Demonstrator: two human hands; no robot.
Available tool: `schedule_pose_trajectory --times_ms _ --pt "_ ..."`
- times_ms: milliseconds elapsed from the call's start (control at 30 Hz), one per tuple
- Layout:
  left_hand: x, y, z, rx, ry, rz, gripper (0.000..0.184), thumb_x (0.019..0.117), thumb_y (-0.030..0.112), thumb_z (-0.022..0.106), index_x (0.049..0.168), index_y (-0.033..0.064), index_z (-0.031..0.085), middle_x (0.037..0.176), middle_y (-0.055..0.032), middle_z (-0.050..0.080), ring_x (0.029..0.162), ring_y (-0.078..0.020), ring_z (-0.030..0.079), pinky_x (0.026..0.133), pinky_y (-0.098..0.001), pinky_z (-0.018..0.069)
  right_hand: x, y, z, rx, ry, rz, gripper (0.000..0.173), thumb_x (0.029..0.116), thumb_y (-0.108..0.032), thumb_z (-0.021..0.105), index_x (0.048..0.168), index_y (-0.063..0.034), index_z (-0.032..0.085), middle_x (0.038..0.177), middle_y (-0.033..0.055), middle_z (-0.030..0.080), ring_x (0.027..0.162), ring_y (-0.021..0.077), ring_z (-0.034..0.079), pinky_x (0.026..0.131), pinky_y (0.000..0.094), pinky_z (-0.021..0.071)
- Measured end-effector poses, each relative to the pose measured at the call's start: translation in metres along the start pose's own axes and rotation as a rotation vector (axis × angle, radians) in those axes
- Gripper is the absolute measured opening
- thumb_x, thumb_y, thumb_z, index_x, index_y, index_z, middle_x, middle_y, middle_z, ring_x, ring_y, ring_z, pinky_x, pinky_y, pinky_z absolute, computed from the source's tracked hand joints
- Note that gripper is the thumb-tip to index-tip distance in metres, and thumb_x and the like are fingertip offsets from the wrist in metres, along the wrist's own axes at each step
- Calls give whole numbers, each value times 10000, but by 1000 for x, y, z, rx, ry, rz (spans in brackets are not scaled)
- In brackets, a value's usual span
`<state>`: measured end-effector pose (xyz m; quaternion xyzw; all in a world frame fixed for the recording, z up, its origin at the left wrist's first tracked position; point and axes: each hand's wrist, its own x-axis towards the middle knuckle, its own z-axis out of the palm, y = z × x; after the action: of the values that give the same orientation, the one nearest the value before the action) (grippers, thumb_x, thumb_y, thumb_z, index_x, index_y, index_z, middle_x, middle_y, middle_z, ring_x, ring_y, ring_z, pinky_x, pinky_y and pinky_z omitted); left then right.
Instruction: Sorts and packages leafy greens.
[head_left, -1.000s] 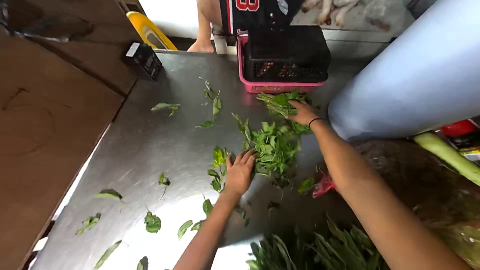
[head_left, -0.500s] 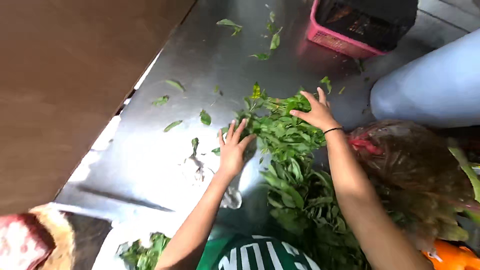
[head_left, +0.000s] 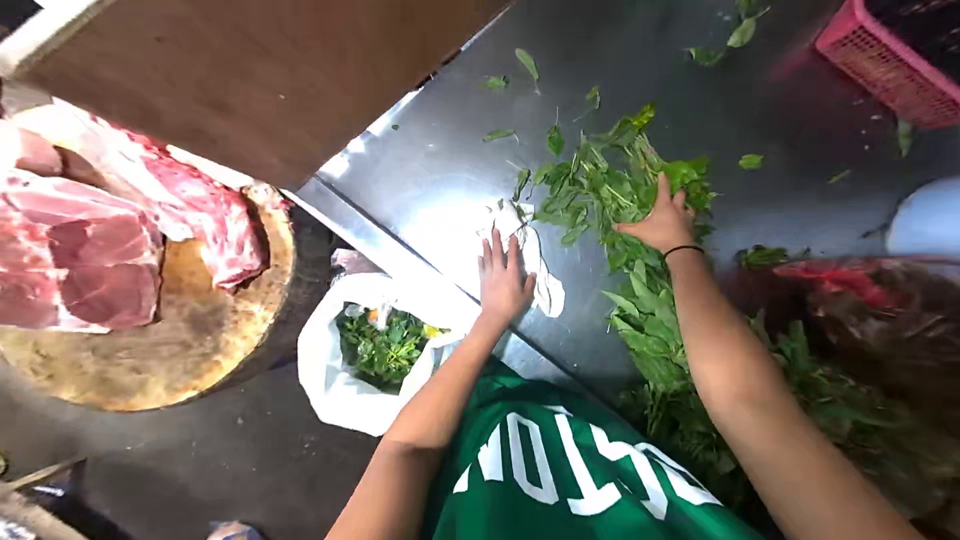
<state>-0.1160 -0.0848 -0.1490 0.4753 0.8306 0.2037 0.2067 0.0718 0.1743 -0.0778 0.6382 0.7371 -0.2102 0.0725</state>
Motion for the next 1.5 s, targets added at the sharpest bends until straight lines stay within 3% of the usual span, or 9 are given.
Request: schedule_pose_trajectory --times_ms 133,333,467,700,767,900,1167,1367,1500 --pt "-14 15 -17 -66 7 7 778 925 392 703 1592 170 372 1695 -211 168 1527 -469 229 1159 -692 289 -32 -17 13 -5 43 -93 963 713 -281 900 1551 -216 430 1494 304 456 1214 587 531 905 785 444" --pt "-104 12 -62 -239 84 28 578 956 278 678 1489 126 514 1625 -166 353 1444 -371 419 1158 -592 384 -34 -7 5 137 -80 -212 838 798 -263 867 1520 -101 474 1386 325 562 1287 529 534 1041 743 409" --pt "-180 -44 -87 -194 437 -181 480 958 282 673 1388 78 612 1522 -181 488 1395 -386 462 1111 -619 399 -53 5 -45 225 -21 -327 779 807 -246 862 1462 -23 504 1365 302 584 1287 477 556 1067 710 423" --pt "-265 -149 -119 -288 621 -1032 1135 788 463 853 1642 102 196 1676 -272 126 1474 -549 245 1052 -777 332 -169 -82 -122 -81 -80 -674 674 750 -145 897 1353 -73 604 1190 326 649 1140 549 601 906 810 418" --pt "-272 -176 -109 -525 611 -1137 1170 795 404 874 1638 52 143 1609 -316 264 1428 -524 352 1100 -688 378 -206 -124 -111 -180 -160 -798 698 730 -184 905 1369 -151 628 1215 280 664 1148 525 611 895 806 433" --pt "-280 -197 -94 -956 577 -1064 511 1002 327 660 1351 -31 556 1191 -263 661 1040 -358 675 901 -555 563 -276 -219 -19 -536 -244 -990 632 733 -380 849 1334 -315 664 1257 172 671 1058 466 657 758 746 500" --pt "-341 -214 -94 -878 690 -959 407 1112 302 438 1241 -24 644 1148 -197 689 1051 -245 684 949 -454 564 -372 -323 289 -728 -576 -1356 284 793 -45 785 1074 -47 746 1249 242 646 1126 512 592 909 743 458" --pt "-382 -222 -108 -971 749 -870 291 1099 125 449 1212 -50 652 1071 -151 717 944 -167 711 869 -368 604 -349 -303 362 -662 -670 -1169 644 848 -10 725 1429 -267 615 1507 259 486 1289 587 476 969 782 398" --pt "-382 -218 -120 -971 713 -799 281 1086 93 465 1240 -51 651 1054 -142 733 912 -163 729 842 -362 623 -337 -288 391 -587 -629 -1031 826 788 -10 779 1481 -387 535 1542 229 457 1288 645 429 905 864 362"
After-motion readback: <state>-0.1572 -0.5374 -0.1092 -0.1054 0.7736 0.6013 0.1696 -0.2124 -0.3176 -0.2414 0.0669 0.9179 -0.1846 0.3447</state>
